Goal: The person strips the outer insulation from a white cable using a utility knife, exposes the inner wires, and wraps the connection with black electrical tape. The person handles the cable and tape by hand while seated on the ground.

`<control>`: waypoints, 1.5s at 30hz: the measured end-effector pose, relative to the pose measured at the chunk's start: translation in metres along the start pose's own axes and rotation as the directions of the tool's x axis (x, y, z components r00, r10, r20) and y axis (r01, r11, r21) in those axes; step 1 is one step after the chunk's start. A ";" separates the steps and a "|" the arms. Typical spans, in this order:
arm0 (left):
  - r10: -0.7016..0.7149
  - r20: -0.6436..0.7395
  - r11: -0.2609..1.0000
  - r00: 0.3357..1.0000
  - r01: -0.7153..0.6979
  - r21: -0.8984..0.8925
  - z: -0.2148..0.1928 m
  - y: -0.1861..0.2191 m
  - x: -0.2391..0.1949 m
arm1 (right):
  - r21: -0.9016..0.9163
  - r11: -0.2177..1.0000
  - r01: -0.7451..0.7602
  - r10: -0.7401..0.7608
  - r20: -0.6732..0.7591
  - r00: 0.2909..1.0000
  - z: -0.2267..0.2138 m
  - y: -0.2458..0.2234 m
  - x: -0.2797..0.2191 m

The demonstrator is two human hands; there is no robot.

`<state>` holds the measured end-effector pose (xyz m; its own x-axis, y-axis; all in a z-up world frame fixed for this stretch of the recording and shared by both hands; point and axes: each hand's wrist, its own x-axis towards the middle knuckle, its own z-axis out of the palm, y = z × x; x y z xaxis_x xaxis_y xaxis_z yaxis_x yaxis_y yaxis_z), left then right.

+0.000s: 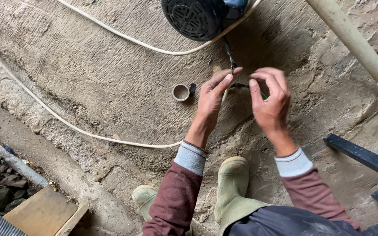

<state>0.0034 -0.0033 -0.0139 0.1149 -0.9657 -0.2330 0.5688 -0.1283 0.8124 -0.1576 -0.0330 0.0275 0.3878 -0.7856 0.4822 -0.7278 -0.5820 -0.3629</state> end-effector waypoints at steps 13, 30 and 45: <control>-0.141 -0.050 0.987 0.989 0.136 -0.090 0.014 0.020 0.041 | 0.688 0.515 -0.511 0.370 0.359 0.857 0.017 -0.042 0.019; -0.133 -0.176 0.948 0.975 0.073 -0.310 0.036 0.012 0.049 | 0.735 0.464 -0.495 0.349 0.361 0.865 0.017 -0.032 0.032; 0.037 -0.351 0.999 0.936 -0.042 -0.007 0.047 -0.013 0.067 | 0.768 0.429 -0.475 0.438 0.283 0.853 0.021 -0.034 0.023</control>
<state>-0.0347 -0.0770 -0.0145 0.4143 -0.8293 -0.3751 0.5689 -0.0857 0.8179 -0.1119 -0.0357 0.0348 0.1723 -0.9847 0.0267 -0.0620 -0.0379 -0.9974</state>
